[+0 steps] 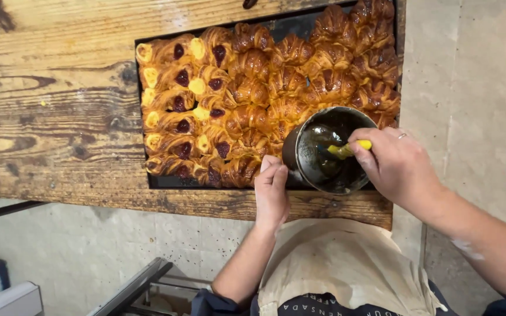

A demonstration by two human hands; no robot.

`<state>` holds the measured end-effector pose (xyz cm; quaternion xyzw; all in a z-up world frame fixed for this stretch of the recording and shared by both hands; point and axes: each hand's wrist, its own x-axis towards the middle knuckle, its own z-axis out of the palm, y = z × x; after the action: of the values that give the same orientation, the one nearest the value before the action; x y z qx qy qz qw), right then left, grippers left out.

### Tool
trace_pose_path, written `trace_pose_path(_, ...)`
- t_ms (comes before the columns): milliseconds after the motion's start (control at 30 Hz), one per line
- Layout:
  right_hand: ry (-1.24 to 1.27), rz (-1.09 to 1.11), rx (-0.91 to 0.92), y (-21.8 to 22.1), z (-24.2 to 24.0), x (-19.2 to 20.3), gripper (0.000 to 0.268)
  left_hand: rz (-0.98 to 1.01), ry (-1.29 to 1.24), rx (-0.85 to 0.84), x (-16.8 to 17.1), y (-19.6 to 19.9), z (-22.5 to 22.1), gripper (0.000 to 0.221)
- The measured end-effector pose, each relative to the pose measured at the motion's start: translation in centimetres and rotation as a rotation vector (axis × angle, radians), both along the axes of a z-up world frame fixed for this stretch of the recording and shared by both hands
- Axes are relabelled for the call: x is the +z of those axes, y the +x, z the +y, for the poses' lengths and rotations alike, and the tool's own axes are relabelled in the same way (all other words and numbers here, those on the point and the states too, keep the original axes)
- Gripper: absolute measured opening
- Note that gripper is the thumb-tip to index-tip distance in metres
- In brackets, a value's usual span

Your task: The person brushes a liquid glaze onto a tray of baked pastries using a yellow-handled brush. They repeatedly dip the brush into a metal container and apply the glaze across the pastry surface.

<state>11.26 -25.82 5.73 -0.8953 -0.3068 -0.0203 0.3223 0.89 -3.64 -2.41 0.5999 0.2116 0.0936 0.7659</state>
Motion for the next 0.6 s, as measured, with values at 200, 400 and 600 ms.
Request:
trace_pose_path(200,0.198,0.206,-0.270,1.8,-6.5,1.6,0.029,0.022,-0.077,-0.035,-0.2,0.6,-0.2,0.028)
trace_pose_path(400,0.189,0.085,-0.372,5.1,-12.4,-2.7,0.034,0.032,-0.068,-0.002,0.1,0.0,0.3,0.025)
trace_pose_path(600,0.034,-0.105,-0.253,9.6,-12.5,-5.4,0.024,-0.003,-0.131,-0.019,0.2,-2.4,2.1,0.034)
